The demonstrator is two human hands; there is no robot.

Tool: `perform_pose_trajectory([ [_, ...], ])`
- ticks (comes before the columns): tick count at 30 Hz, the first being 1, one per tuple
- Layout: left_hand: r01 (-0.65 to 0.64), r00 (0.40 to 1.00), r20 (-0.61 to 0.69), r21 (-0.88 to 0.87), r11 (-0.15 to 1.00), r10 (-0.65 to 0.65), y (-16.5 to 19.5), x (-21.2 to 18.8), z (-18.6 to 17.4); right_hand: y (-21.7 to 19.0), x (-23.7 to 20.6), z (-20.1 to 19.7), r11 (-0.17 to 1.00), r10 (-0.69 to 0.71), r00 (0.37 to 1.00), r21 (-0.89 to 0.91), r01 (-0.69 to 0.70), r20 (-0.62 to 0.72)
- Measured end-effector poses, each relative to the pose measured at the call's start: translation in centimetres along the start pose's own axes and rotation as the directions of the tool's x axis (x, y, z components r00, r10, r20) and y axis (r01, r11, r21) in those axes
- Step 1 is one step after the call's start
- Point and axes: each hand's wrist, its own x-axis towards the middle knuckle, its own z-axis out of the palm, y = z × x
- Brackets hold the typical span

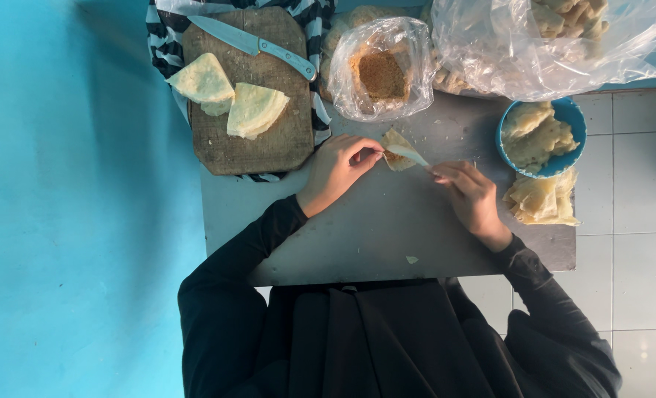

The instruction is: The person takes thin translucent wrapper sheets from a plastic bag, spoons brown powder from a small container onto a sheet, folds the sheet over the powder, and places the folded piece onto a growing stack on the table. They repeat this cycle, occasionally adjusting and aligning the folded pieces.

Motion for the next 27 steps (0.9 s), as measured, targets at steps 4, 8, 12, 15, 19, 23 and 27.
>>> perform_pose_trajectory([
  [4, 0.009, 1.000, -0.006, -0.005, 1.000, -0.009, 0.0, 0.1, 0.0, -0.4, 0.0, -0.1, 0.996, -0.075, 0.996, -0.049, 0.077, 0.049],
  [8, 0.009, 1.000, -0.002, -0.004, 1.000, -0.009, 0.0, -0.1, -0.2, -0.6, 0.1, 0.0, 0.996, -0.077, 0.996, -0.028, 0.079, 0.054],
  [12, 0.007, 1.000, -0.002, -0.002, 1.000, -0.007, 0.0, -0.2, -0.2, -0.5, 0.1, 0.2, 0.997, -0.060, 0.998, -0.037, 0.061, 0.031],
  [15, 0.003, 1.000, -0.004, 0.005, 1.000, -0.003, -0.1, -0.2, -0.3, -0.1, 0.1, 0.3, 0.996, -0.083, 0.995, -0.040, 0.085, 0.052],
  [19, 0.008, 1.000, -0.005, -0.004, 1.000, -0.008, -0.1, -0.1, -0.4, 0.4, 0.0, 0.9, 0.997, -0.076, 0.997, 0.019, 0.075, 0.034],
  [23, -0.029, 0.999, -0.015, 0.019, 0.999, 0.029, 0.1, -0.1, -0.7, 0.6, -0.1, 0.8, 0.987, 0.121, 0.985, 0.122, -0.106, -0.122],
  [27, -0.047, 0.999, -0.014, 0.030, 0.998, 0.048, 0.3, -0.1, -0.9, -0.3, -0.1, 0.5, 0.788, 0.502, 0.855, 0.478, -0.389, -0.132],
])
